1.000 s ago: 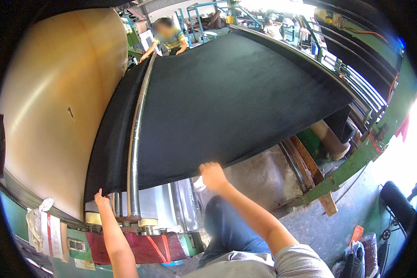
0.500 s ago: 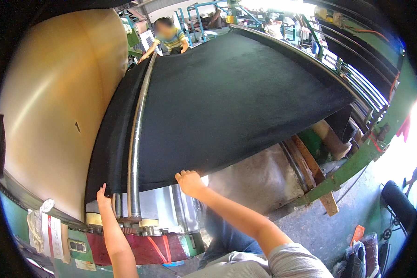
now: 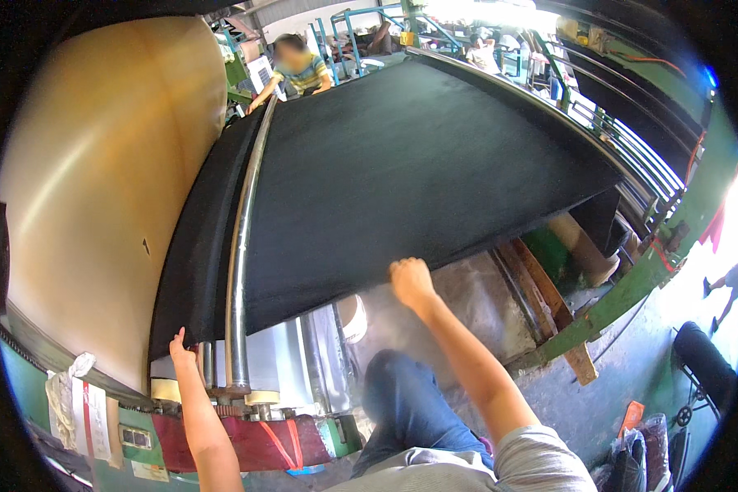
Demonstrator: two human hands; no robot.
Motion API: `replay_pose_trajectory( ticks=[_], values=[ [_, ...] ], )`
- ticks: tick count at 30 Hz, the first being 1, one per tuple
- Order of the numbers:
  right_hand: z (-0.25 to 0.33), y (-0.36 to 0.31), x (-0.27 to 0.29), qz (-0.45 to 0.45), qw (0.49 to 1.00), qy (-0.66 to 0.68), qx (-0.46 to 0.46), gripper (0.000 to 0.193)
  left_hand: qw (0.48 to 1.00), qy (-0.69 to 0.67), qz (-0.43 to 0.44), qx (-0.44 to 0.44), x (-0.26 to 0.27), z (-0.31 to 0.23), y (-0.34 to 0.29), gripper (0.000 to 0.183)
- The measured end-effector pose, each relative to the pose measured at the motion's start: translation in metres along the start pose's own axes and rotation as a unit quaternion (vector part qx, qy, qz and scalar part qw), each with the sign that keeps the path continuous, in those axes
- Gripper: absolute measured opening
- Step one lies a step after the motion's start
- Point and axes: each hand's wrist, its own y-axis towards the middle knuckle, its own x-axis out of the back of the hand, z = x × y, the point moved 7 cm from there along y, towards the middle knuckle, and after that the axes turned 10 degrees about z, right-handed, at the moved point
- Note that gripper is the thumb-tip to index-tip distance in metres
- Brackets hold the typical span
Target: The person guides a large black sheet of material into a roller machine. They use both hands to keep the material aligned as it feeds through the rollers. Another person assists at the far end of the machine.
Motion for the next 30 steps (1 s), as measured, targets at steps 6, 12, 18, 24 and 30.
replay_pose_trajectory(
  ticks=[6,12,18,24,30],
  values=[
    [0.07,-0.013,-0.014,0.083,0.993,0.08,0.032,0.017,0.991,0.029,0.072,-0.107,0.082,-0.03,0.044,0.026],
    [0.078,-0.017,-0.016,0.007,0.991,0.116,0.062,0.014,0.994,-0.019,0.033,-0.1,-0.019,0.005,0.003,0.036],
    [0.132,-0.021,-0.002,0.049,0.984,0.146,0.091,0.013,0.996,-0.021,-0.044,-0.075,0.044,-0.017,0.024,0.032],
    [0.149,-0.018,-0.006,0.01,0.979,0.114,0.168,0.013,0.997,-0.059,0.012,-0.049,0.007,0.008,0.027,0.038],
    [0.091,0.009,0.01,0.016,0.983,0.148,0.106,0.014,0.997,-0.02,-0.053,-0.052,0.042,-0.007,0.037,0.036]
  ],
)
